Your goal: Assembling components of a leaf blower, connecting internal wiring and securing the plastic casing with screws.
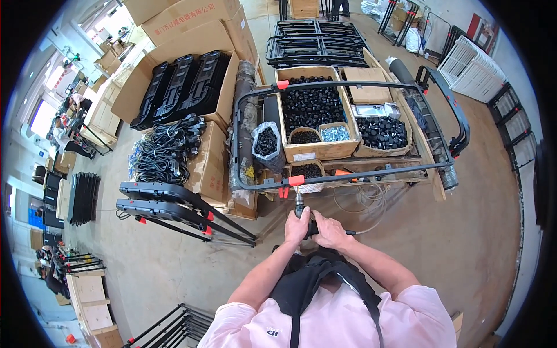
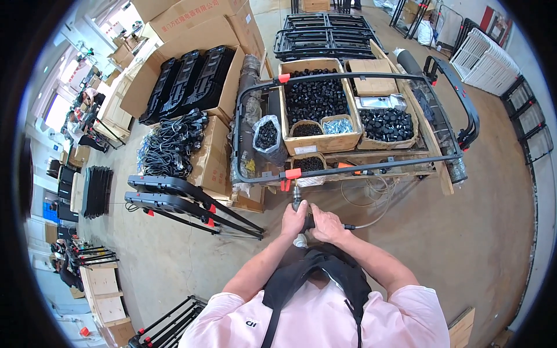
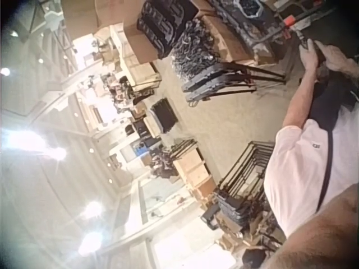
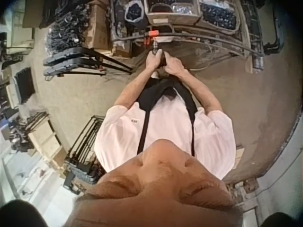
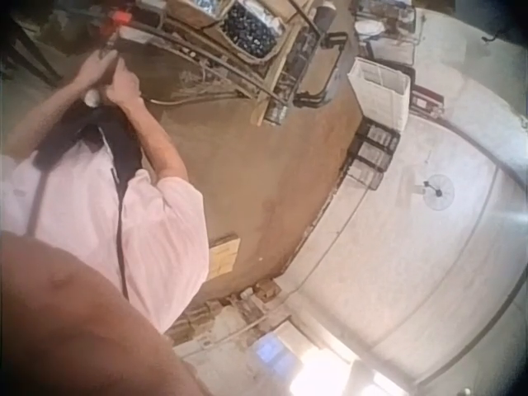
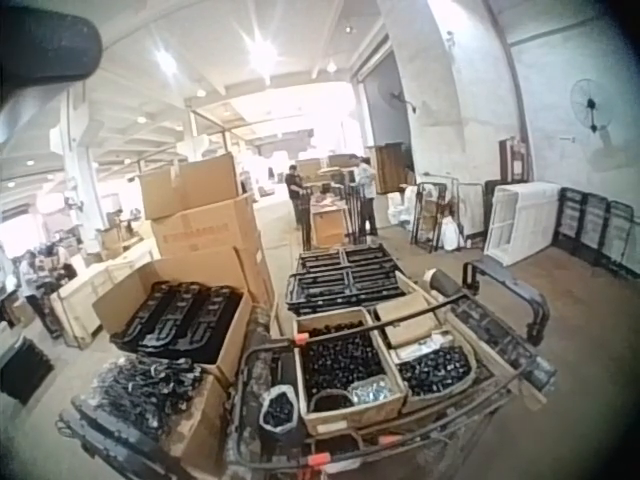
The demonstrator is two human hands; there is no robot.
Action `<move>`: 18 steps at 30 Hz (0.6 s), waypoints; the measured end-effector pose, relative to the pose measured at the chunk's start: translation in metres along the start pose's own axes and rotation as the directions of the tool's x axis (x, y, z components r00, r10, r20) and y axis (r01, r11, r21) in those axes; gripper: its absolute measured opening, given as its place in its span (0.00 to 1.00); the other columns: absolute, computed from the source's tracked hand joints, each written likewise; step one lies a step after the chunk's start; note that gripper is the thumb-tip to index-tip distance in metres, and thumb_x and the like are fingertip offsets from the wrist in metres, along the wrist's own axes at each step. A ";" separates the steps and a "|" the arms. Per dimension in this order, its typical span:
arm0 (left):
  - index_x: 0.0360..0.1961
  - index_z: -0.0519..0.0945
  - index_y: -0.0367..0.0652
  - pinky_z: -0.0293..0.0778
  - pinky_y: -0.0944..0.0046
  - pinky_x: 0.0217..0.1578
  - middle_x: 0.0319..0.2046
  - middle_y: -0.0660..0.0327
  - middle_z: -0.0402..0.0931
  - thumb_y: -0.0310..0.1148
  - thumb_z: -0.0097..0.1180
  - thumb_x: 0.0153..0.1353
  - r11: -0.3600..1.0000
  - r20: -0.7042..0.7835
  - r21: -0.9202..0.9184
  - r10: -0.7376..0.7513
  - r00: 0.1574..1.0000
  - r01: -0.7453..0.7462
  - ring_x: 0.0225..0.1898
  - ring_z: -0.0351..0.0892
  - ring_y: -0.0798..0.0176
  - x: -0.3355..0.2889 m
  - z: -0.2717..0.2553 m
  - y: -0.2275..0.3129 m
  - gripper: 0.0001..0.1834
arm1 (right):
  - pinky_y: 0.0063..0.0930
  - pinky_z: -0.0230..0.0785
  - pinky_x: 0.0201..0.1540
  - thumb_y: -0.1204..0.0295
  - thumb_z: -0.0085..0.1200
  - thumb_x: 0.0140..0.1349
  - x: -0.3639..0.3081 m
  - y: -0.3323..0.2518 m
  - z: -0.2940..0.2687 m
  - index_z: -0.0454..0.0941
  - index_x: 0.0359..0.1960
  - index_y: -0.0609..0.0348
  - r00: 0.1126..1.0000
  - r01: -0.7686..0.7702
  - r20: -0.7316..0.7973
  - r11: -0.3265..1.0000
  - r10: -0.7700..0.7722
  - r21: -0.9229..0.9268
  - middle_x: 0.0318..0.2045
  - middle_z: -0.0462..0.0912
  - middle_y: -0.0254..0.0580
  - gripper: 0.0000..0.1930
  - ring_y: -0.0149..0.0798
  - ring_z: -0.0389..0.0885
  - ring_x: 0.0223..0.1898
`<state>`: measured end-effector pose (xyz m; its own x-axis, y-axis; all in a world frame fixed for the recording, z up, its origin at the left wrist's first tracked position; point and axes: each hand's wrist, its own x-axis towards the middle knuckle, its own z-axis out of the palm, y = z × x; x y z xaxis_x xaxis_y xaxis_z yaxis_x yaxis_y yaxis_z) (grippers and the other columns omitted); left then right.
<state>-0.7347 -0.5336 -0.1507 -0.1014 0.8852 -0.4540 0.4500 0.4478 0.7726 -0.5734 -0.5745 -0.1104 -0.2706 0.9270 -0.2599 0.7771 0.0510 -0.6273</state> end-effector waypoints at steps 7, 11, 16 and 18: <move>0.49 0.80 0.31 0.77 0.42 0.54 0.46 0.34 0.85 0.62 0.59 0.69 1.000 -0.016 -0.014 0.015 1.000 -0.015 0.52 0.85 0.32 0.004 0.003 0.002 0.36 | 0.59 0.73 0.55 0.70 0.66 0.51 0.004 -0.002 0.003 0.70 0.56 0.64 0.996 0.080 -0.023 0.996 -0.081 -0.043 0.50 0.77 0.61 0.30 0.68 0.80 0.53; 0.50 0.79 0.31 0.77 0.42 0.54 0.45 0.34 0.85 0.61 0.59 0.69 1.000 0.002 -0.023 0.012 1.000 -0.012 0.52 0.85 0.32 0.001 0.001 -0.003 0.36 | 0.59 0.72 0.56 0.72 0.67 0.50 0.000 -0.008 0.005 0.72 0.53 0.63 0.998 0.055 -0.034 0.998 -0.056 -0.023 0.53 0.75 0.58 0.27 0.67 0.78 0.55; 0.51 0.78 0.32 0.77 0.43 0.54 0.45 0.34 0.85 0.62 0.59 0.69 0.999 0.018 -0.041 0.000 1.000 0.001 0.52 0.85 0.32 -0.006 -0.001 -0.004 0.36 | 0.58 0.73 0.56 0.74 0.67 0.50 -0.006 -0.012 0.006 0.73 0.52 0.61 0.996 0.061 -0.067 0.998 -0.061 -0.011 0.53 0.75 0.56 0.26 0.65 0.79 0.53; 0.51 0.78 0.32 0.77 0.43 0.53 0.45 0.34 0.85 0.62 0.59 0.70 0.999 0.037 -0.049 0.000 0.999 0.002 0.51 0.85 0.33 -0.007 -0.002 -0.004 0.36 | 0.58 0.73 0.56 0.74 0.67 0.50 -0.008 -0.012 0.007 0.73 0.52 0.61 0.997 0.053 -0.061 0.999 -0.053 -0.003 0.53 0.75 0.56 0.26 0.66 0.79 0.53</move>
<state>-0.7376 -0.5416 -0.1499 -0.0687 0.8799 -0.4701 0.4057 0.4551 0.7926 -0.5847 -0.5846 -0.1055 -0.2767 0.9437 -0.1811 0.7636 0.1016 -0.6377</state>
